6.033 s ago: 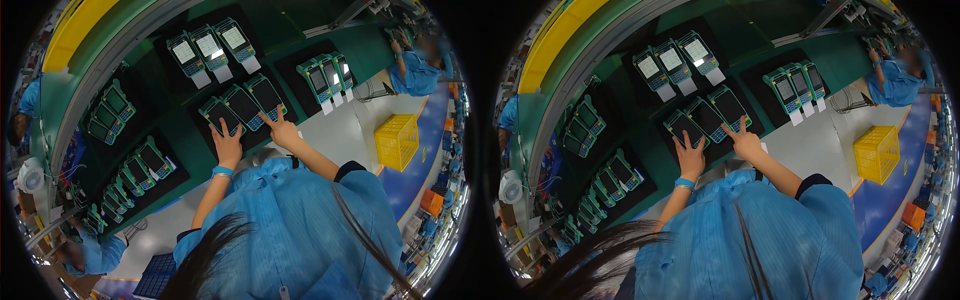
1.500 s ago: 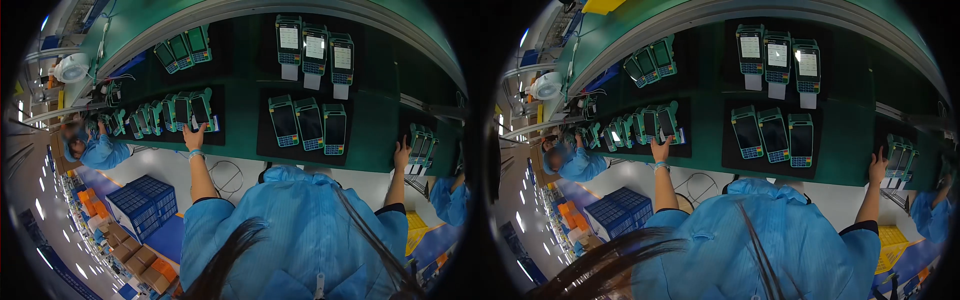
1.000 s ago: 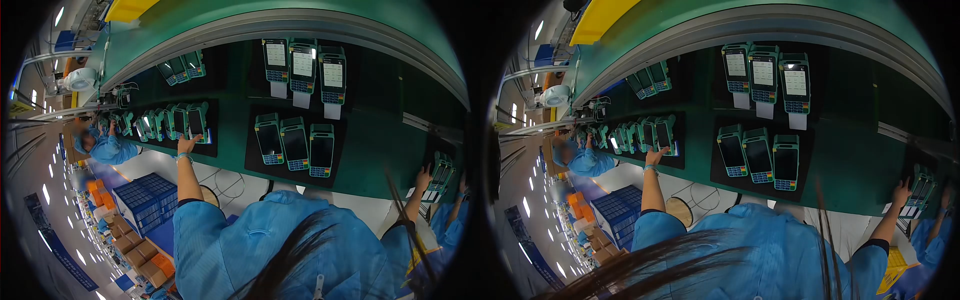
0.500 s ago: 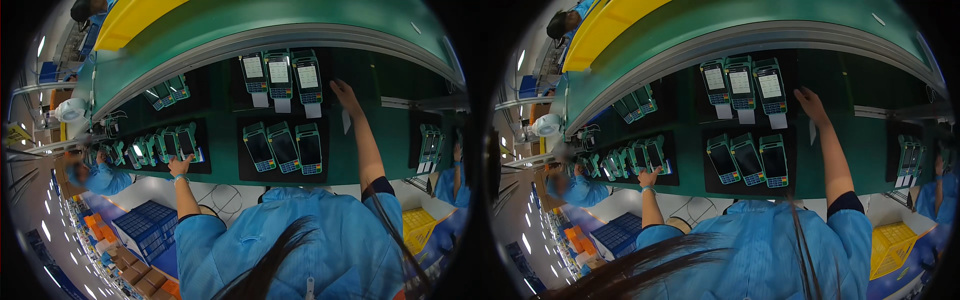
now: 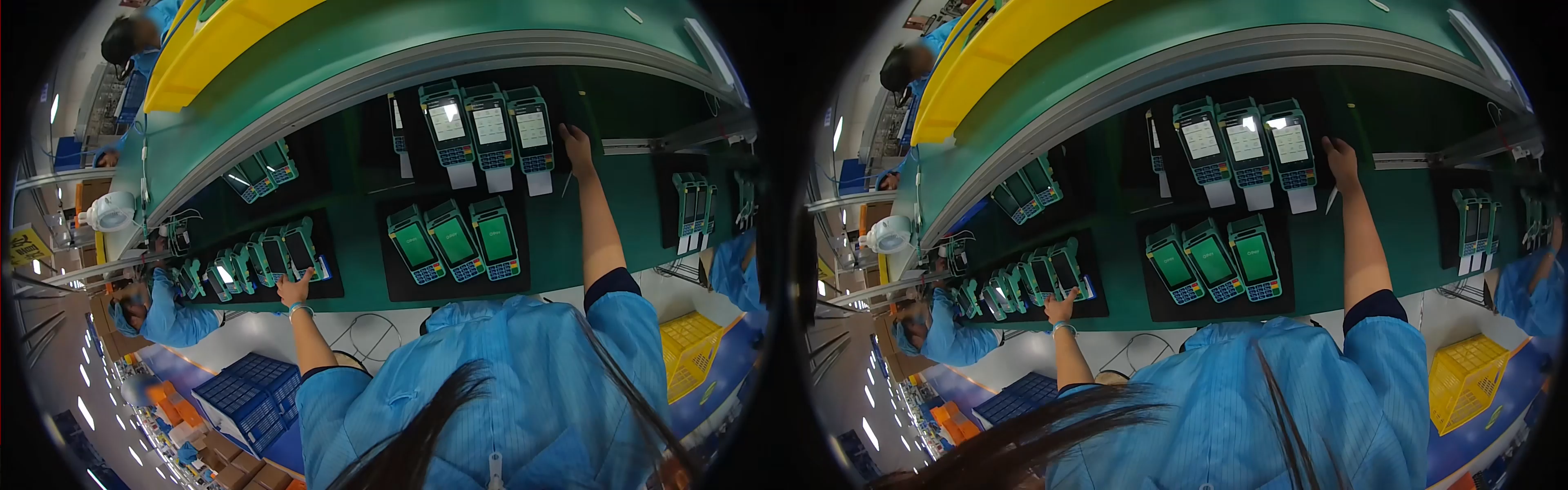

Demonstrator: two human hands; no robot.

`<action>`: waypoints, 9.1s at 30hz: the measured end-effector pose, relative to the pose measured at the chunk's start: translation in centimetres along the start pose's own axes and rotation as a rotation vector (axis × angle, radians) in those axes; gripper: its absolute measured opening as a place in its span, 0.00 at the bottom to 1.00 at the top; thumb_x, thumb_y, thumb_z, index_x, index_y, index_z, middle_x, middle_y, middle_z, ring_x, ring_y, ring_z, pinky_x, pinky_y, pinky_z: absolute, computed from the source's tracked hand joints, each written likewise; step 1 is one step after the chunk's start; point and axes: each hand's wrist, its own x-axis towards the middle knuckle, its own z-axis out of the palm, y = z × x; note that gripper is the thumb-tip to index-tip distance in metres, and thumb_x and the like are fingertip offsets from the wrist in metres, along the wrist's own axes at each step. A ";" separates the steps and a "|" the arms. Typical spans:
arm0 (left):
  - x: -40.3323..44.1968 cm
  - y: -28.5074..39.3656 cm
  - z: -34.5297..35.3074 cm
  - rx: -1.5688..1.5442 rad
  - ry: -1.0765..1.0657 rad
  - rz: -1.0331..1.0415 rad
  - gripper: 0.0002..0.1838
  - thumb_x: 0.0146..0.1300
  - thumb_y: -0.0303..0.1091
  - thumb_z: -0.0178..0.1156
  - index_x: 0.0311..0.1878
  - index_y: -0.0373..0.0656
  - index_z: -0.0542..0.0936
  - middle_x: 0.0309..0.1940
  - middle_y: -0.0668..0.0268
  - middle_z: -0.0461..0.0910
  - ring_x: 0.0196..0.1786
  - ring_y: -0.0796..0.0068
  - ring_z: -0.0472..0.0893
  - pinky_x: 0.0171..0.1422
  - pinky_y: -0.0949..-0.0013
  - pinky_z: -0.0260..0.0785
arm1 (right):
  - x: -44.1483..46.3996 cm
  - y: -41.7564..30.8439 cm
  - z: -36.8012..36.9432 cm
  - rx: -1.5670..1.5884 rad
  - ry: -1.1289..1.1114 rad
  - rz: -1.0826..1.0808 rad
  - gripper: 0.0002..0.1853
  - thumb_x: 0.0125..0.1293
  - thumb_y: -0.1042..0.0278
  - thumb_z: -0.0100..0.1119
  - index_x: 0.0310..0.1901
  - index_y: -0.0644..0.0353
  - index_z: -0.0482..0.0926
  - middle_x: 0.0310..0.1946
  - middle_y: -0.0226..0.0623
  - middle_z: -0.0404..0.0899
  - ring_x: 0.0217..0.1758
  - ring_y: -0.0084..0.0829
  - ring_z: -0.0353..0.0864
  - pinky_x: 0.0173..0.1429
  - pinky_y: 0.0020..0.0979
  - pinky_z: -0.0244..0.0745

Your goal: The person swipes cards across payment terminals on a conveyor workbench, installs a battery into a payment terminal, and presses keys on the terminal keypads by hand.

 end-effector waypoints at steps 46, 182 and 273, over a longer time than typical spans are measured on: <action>2.6 -2.5 2.1 0.002 0.001 0.087 0.57 0.35 0.71 0.67 0.61 0.31 0.70 0.69 0.53 0.59 0.68 0.51 0.62 0.70 0.52 0.56 | -14.7 3.9 -1.3 -1.118 0.011 -0.249 0.35 0.63 0.58 0.54 0.70 0.55 0.54 0.69 0.52 0.55 0.26 0.45 0.83 0.30 0.41 0.80; -11.2 6.6 5.3 -1.092 -0.561 0.376 0.40 0.57 0.29 0.65 0.70 0.36 0.57 0.69 0.53 0.58 0.70 0.62 0.59 0.72 0.67 0.49 | -12.4 -5.0 -19.7 -1.534 0.027 -0.156 0.29 0.72 0.53 0.39 0.72 0.28 0.45 0.20 0.45 0.80 0.21 0.44 0.81 0.22 0.43 0.74; 30.3 -22.3 1.3 -0.722 0.090 0.701 0.42 0.53 0.51 0.66 0.67 0.42 0.61 0.67 0.44 0.54 0.71 0.44 0.52 0.73 0.46 0.44 | -50.9 -10.0 62.2 -0.566 -0.313 -0.289 0.39 0.63 0.61 0.58 0.71 0.50 0.47 0.38 0.54 0.79 0.35 0.52 0.81 0.40 0.42 0.77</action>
